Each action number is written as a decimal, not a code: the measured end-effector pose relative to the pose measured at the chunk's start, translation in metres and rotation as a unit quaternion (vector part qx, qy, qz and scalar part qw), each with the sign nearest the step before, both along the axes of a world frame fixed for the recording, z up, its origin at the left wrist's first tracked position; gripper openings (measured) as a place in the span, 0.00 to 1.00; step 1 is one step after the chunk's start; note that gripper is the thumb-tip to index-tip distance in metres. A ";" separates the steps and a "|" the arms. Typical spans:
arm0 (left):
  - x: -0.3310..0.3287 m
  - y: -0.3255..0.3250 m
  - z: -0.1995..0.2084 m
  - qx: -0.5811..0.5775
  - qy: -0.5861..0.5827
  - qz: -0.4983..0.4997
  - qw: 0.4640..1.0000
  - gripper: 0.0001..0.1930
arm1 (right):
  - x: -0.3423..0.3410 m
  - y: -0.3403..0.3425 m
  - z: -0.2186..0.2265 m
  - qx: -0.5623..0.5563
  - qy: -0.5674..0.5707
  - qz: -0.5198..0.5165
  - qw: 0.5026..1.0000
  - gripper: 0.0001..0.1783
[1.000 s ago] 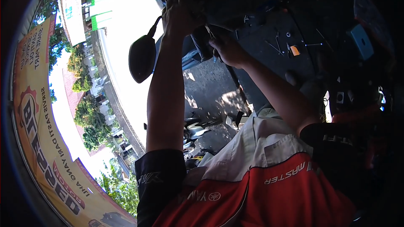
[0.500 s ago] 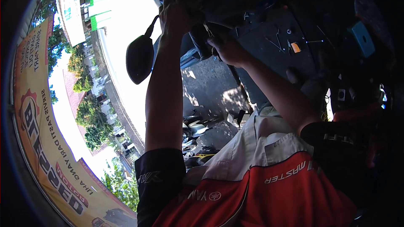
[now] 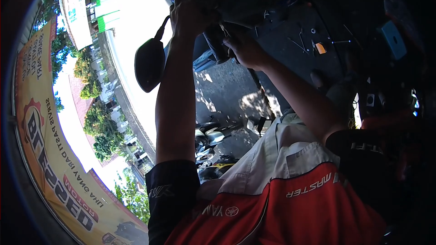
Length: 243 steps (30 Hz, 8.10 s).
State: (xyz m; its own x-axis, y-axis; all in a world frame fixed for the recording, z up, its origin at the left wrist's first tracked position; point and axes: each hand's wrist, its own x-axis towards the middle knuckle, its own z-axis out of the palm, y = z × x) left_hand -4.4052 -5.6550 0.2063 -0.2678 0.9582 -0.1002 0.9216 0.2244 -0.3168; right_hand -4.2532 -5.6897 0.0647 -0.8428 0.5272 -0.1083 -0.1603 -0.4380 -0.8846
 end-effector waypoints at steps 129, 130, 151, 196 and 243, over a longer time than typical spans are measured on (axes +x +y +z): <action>0.001 0.036 0.009 -0.202 0.084 -0.182 0.959 0.27 | -0.012 -0.003 -0.016 -0.103 0.013 0.021 0.994 0.16; -0.001 0.034 0.009 -0.191 0.070 -0.166 0.965 0.27 | -0.013 -0.003 -0.015 -0.126 0.018 0.029 0.991 0.16; -0.020 0.037 -0.003 -0.161 -0.004 -0.184 0.970 0.23 | -0.011 -0.002 -0.007 -0.172 0.050 0.025 0.984 0.17; -0.003 0.055 -0.006 -0.188 0.092 -0.216 0.954 0.26 | -0.010 0.000 -0.022 -0.147 0.040 0.048 0.987 0.17; -0.016 0.056 -0.006 -0.221 0.029 -0.348 0.911 0.18 | -0.009 0.022 -0.016 -0.239 0.023 0.086 0.967 0.12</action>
State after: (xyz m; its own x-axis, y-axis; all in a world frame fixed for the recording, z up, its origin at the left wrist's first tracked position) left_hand -4.4216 -5.5988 0.2008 0.3709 0.7676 -0.5227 0.7712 -0.5682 -0.2871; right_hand -4.2625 -5.6678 0.0486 -0.9236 0.2769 -0.2652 -0.0825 -0.8189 -0.5680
